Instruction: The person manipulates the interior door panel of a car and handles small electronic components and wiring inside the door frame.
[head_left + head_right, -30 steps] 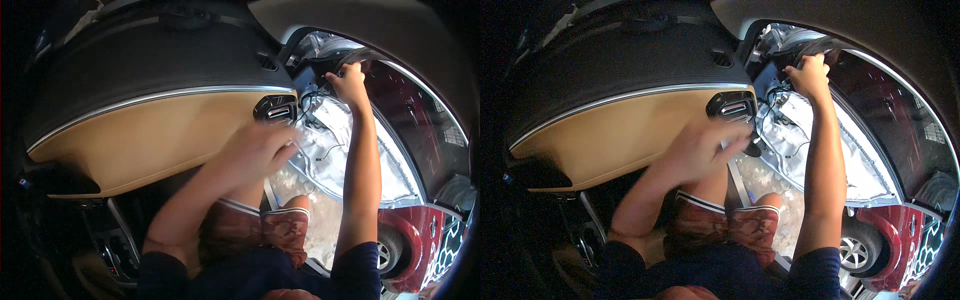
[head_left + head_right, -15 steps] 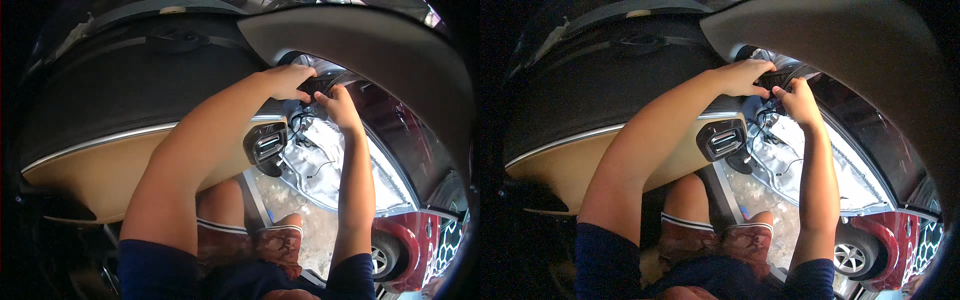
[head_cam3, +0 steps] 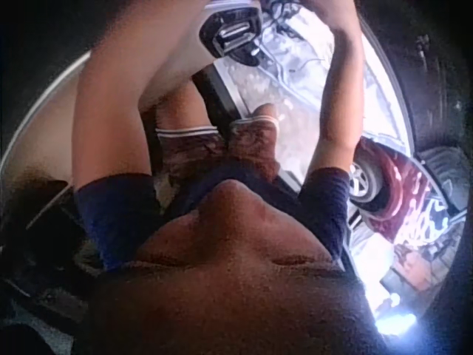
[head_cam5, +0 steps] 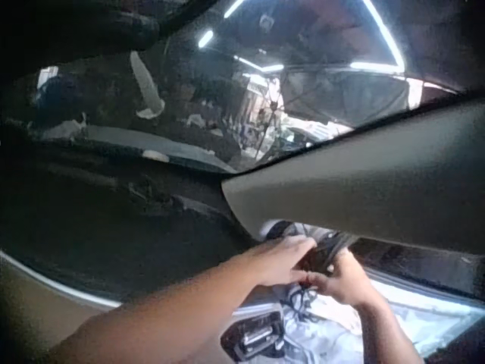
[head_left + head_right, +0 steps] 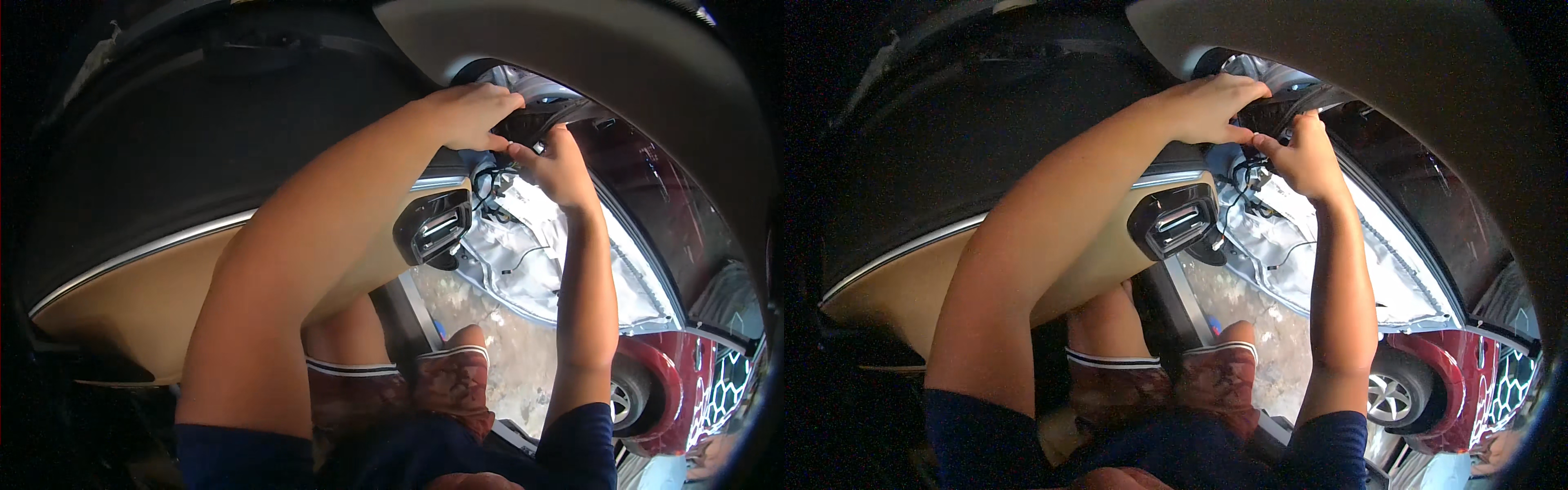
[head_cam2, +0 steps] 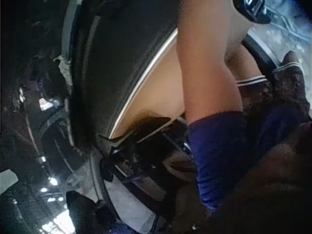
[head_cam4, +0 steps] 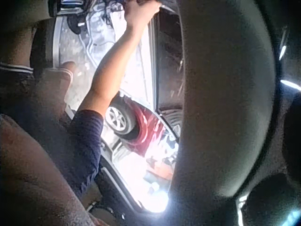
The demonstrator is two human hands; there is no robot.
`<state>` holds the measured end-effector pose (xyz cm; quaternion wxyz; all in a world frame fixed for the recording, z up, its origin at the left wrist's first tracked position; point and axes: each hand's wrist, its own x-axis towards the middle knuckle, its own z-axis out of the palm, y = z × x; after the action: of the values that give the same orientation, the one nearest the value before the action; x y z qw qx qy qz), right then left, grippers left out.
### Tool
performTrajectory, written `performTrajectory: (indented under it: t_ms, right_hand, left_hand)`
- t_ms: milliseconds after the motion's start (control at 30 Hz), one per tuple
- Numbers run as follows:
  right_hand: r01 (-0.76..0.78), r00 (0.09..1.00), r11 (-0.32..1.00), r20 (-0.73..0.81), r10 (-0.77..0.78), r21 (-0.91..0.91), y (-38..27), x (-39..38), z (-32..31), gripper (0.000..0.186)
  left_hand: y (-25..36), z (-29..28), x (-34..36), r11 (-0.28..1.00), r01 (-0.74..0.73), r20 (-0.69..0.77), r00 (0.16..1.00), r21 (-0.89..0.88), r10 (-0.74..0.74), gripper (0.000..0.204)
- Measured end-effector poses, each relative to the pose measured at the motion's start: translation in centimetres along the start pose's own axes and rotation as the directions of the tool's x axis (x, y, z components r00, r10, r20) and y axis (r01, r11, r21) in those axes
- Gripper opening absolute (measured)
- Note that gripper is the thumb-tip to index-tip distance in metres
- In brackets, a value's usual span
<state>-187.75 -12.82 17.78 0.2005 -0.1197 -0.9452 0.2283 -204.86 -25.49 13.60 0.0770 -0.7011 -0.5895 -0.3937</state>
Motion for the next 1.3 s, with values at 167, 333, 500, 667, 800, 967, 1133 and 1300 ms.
performTrajectory:
  t_ms: [167,333,500,667,800,967,1133,1300]
  right_hand:
    - [-0.022,0.998,1.0,0.063,0.021,0.013,-0.5,-0.1,0.0,0.017]
    - [-0.094,0.992,0.992,0.094,0.086,0.085,-0.5,-0.3,0.0,0.017]
    - [0.005,1.0,0.99,-0.001,-0.005,0.144,0.6,-0.2,1.0,0.02]
    - [0.08,0.993,0.997,-0.086,-0.079,0.009,1.5,-0.1,1.2,0.027]
    - [0.021,0.997,0.999,-0.078,-0.019,0.033,1.5,-0.2,1.0,0.033]
    - [-0.068,0.996,0.996,-0.058,0.071,0.052,0.6,-0.3,1.1,0.037]
    - [-0.089,0.992,0.993,-0.08,0.096,0.083,1.0,0.4,1.6,0.04]
    - [-0.042,0.986,0.989,-0.152,0.064,0.143,1.4,0.8,2.3,0.037]
  left_hand:
    - [0.6,-0.3,-0.1,0.999,0.035,0.018,0.999,0.002,-0.035,0.052]
    - [1.9,-1.4,-0.2,0.992,0.119,0.079,0.99,-0.04,-0.116,0.054]
    - [1.4,-1.2,0.0,0.987,0.145,0.095,0.986,-0.062,-0.139,0.055]
    - [1.9,0.1,-0.5,0.995,0.094,-0.194,0.978,0.045,-0.083,0.041]
    - [2.4,0.0,-0.9,0.983,0.172,-0.135,0.977,0.062,-0.163,0.034]
    - [3.0,0.1,-1.0,0.963,0.24,-0.092,0.969,0.12,-0.23,0.026]
    - [3.0,0.9,-0.9,0.958,0.195,-0.171,0.972,0.21,-0.16,0.02]
    - [2.6,0.6,-0.7,0.959,0.225,-0.164,0.967,0.174,-0.197,0.018]
